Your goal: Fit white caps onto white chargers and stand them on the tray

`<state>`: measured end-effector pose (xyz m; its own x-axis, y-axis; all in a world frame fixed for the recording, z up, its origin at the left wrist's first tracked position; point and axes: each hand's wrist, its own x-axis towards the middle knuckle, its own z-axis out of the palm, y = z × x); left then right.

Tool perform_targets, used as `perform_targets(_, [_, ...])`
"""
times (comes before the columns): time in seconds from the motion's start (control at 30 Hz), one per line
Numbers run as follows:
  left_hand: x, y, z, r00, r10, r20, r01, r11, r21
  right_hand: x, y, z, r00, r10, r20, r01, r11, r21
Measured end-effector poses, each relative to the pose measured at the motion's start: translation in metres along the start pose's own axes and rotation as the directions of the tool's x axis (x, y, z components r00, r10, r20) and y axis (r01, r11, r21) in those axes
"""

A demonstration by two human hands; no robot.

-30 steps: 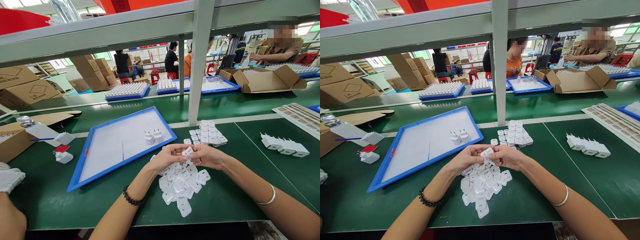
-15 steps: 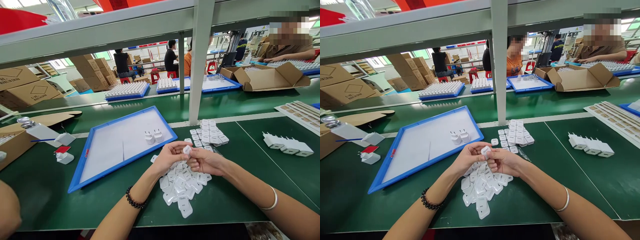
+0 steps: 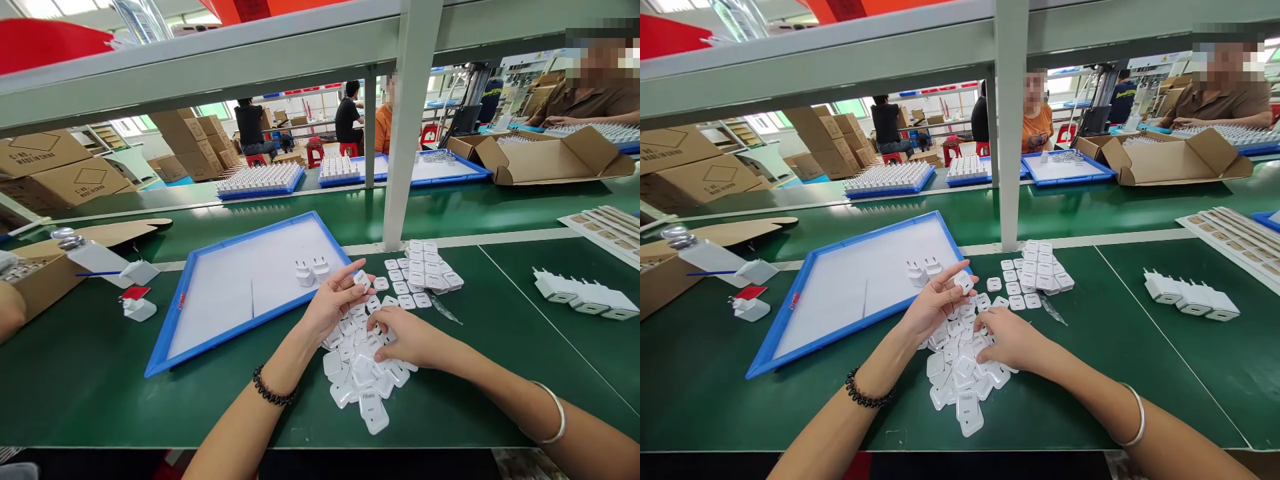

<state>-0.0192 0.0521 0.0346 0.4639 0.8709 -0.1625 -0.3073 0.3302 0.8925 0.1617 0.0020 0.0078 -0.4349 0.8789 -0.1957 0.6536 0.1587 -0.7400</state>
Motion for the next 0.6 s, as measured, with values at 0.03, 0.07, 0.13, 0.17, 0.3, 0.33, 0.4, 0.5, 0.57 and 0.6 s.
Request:
perform_targets(0.03, [0.000, 0.000, 0.001, 1.000, 0.000, 0.007, 0.000, 1.000, 0.006, 0.000, -0.001, 0.000, 1.000, 0.004, 0.012, -0.004, 1.000, 0.017])
perform_targets(0.07, [-0.001, -0.001, 0.002, 1.000, 0.001, 0.013, -0.001, 1.000, 0.015, 0.000, -0.001, 0.000, 1.000, 0.007, 0.019, -0.007, 0.999, 0.032])
perform_targets(0.13, [0.000, -0.002, 0.002, 1.000, 0.000, 0.020, -0.001, 0.999, 0.034, 0.000, -0.001, -0.001, 1.000, 0.015, 0.027, -0.017, 0.997, 0.073])
perform_targets(0.17, [0.000, -0.003, 0.002, 1.000, -0.003, 0.021, 0.002, 0.999, 0.044, 0.001, 0.000, -0.002, 0.999, 0.019, 0.027, -0.022, 0.995, 0.098])
perform_targets(0.3, [0.001, -0.003, 0.000, 1.000, 0.000, 0.003, -0.001, 0.997, 0.080, 0.006, 0.007, -0.010, 0.998, 0.040, 0.038, -0.048, 0.972, 0.231])
perform_targets(0.33, [0.002, -0.003, 0.000, 1.000, 0.003, -0.002, -0.003, 0.996, 0.084, 0.008, 0.009, -0.013, 0.998, 0.045, 0.050, -0.057, 0.960, 0.273])
perform_targets(0.4, [0.002, -0.002, -0.001, 1.000, 0.001, -0.003, -0.001, 0.996, 0.090, 0.011, 0.013, -0.018, 0.996, 0.053, 0.068, -0.074, 0.931, 0.358])
perform_targets(0.5, [0.001, 0.000, 0.000, 0.999, -0.031, 0.016, 0.029, 0.994, 0.107, 0.013, 0.017, -0.028, 0.998, 0.044, 0.033, -0.054, 0.883, 0.467])
perform_targets(0.57, [0.000, 0.001, 0.001, 0.998, -0.060, 0.010, 0.059, 0.990, 0.129, 0.013, 0.016, -0.036, 0.999, 0.032, -0.013, -0.020, 0.854, 0.519])
perform_targets(0.6, [-0.001, 0.002, 0.001, 0.997, -0.075, -0.003, 0.074, 0.987, 0.146, 0.012, 0.014, -0.040, 0.999, 0.030, -0.037, -0.005, 0.840, 0.542])
